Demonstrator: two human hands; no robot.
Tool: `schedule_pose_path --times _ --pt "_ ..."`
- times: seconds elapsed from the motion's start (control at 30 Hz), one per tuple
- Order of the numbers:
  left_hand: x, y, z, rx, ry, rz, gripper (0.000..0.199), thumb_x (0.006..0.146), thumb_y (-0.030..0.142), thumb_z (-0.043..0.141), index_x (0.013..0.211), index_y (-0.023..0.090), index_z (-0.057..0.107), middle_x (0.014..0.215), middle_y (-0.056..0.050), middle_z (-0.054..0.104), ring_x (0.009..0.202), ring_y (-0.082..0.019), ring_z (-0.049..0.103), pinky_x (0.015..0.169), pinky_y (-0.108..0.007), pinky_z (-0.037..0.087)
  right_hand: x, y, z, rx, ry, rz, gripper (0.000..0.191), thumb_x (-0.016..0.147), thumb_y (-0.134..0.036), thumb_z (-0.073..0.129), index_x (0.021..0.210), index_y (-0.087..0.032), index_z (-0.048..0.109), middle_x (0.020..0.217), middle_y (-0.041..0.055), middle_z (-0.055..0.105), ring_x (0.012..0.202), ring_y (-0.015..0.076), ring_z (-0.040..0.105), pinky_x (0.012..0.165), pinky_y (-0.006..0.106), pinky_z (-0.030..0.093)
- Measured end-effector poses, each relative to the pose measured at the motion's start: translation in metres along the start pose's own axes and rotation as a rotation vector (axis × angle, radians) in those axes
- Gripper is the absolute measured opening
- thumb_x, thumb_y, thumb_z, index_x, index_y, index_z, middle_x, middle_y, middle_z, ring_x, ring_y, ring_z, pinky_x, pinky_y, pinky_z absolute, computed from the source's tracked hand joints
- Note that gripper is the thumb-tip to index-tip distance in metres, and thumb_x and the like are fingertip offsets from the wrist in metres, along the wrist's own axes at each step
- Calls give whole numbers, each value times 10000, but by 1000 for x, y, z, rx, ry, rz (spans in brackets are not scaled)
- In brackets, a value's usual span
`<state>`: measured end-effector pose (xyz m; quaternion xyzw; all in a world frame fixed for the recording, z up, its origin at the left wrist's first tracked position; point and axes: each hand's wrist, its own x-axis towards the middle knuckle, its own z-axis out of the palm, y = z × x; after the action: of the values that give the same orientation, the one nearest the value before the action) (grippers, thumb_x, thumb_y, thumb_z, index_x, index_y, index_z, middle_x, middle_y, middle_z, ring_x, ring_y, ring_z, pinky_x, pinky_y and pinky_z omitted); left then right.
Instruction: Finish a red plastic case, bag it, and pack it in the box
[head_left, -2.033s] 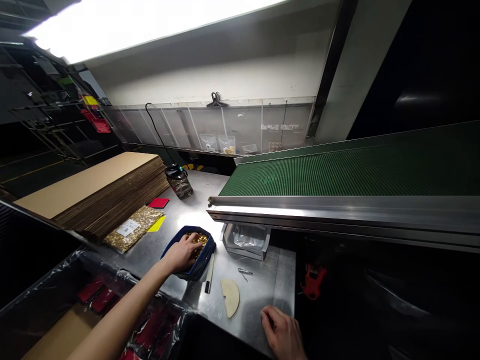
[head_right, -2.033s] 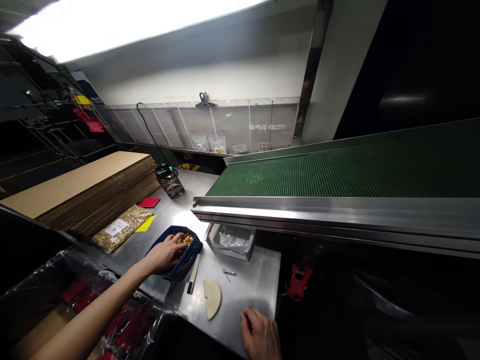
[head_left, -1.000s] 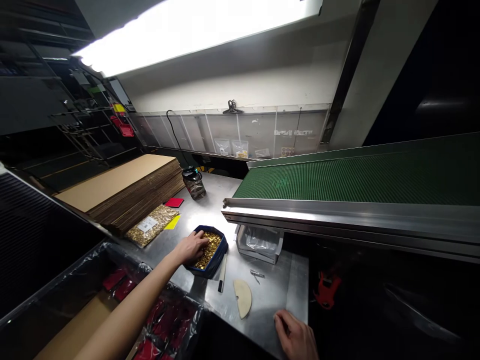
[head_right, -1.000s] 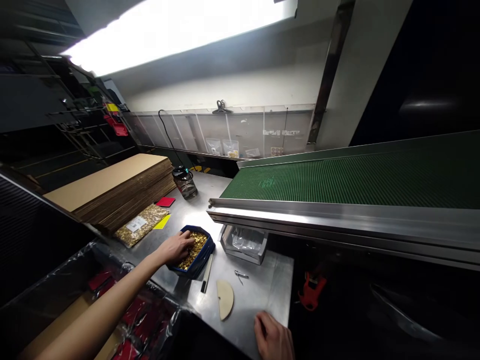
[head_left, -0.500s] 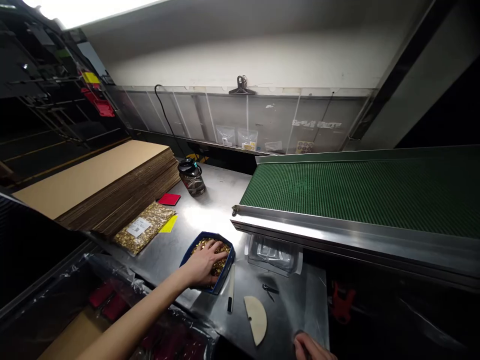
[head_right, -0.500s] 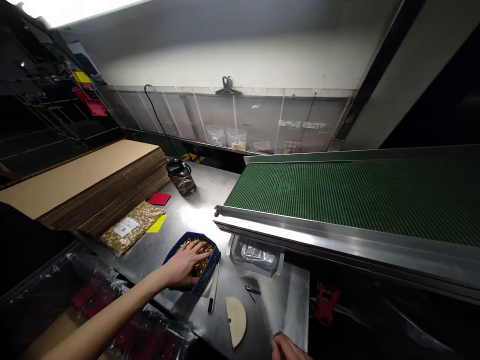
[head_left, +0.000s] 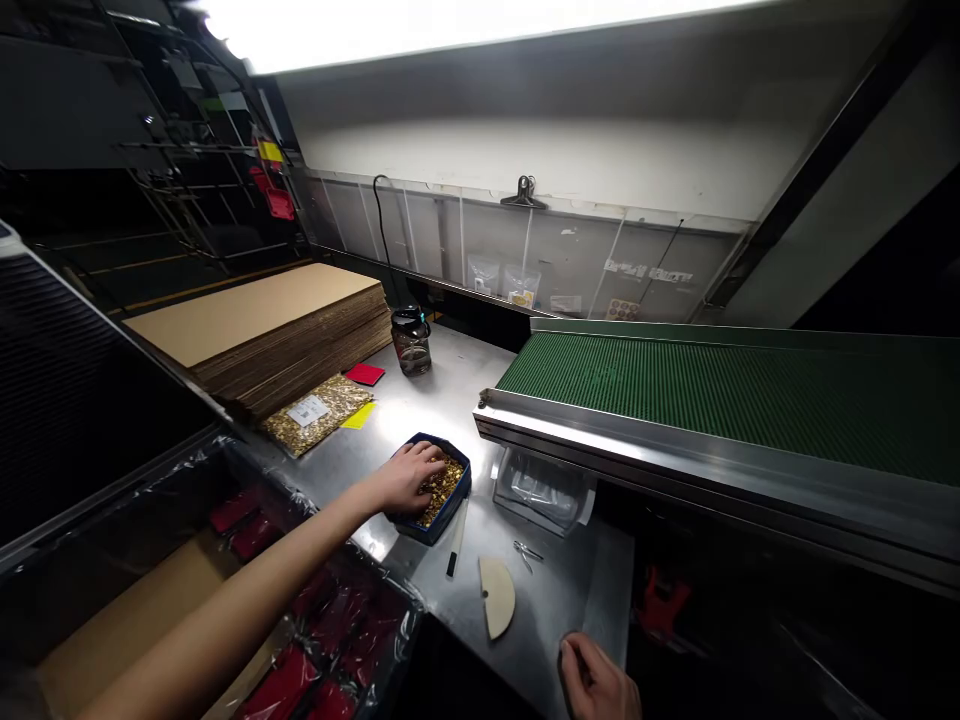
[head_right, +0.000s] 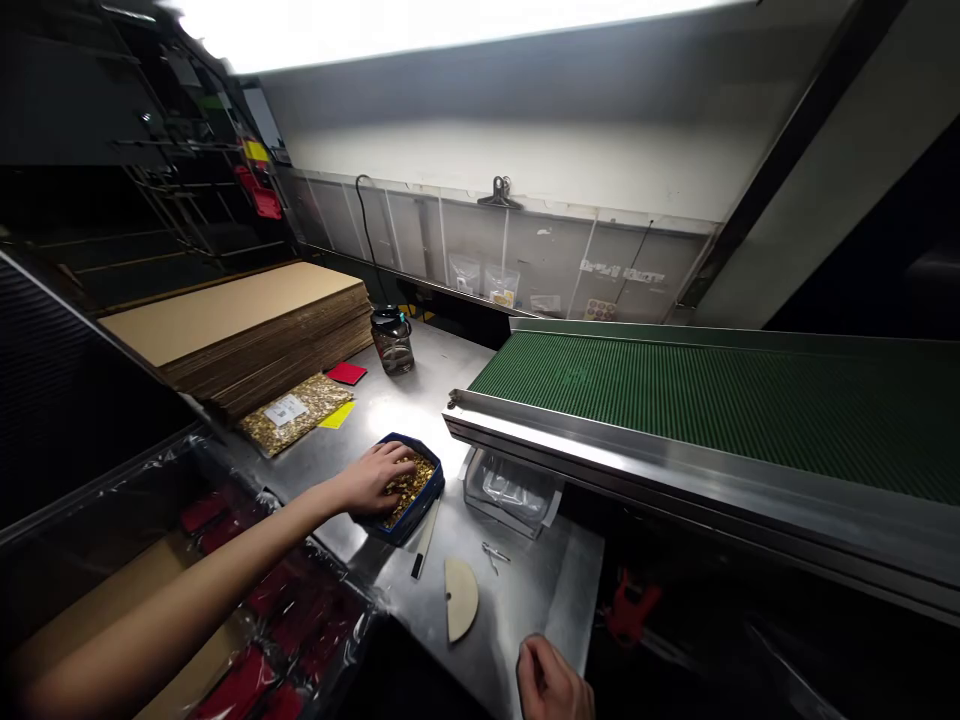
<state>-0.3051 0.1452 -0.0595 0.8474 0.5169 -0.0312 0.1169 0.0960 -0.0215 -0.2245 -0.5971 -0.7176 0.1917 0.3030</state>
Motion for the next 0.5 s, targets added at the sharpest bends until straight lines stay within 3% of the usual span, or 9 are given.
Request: schedule_pose_path --times 0.13,0.33,0.5 --pt "9 6 -3 -21 -50 118 625 780 335 707 1389 282 574 1465 -91 562 1326 -325 526 1131 -425 417 1 -5 0 15 26 -20 553 1044 -572 293 778 -247 654 645 17 664 492 143 618 499 225 415" --pt "16 15 0 46 -74 103 536 836 383 662 1342 219 592 1388 -149 584 1264 -357 537 1066 -506 440 2 -8 6 -22 87 -37 603 1052 -581 228 783 -250 655 652 20 669 540 167 664 514 241 403" --pt "19 13 -8 100 -170 152 397 840 400 658 1198 230 669 1215 -110 651 1178 -351 557 980 -535 453 4 -7 13 -54 140 -55 629 1058 -572 201 743 -250 640 601 7 647 496 157 637 500 238 384"
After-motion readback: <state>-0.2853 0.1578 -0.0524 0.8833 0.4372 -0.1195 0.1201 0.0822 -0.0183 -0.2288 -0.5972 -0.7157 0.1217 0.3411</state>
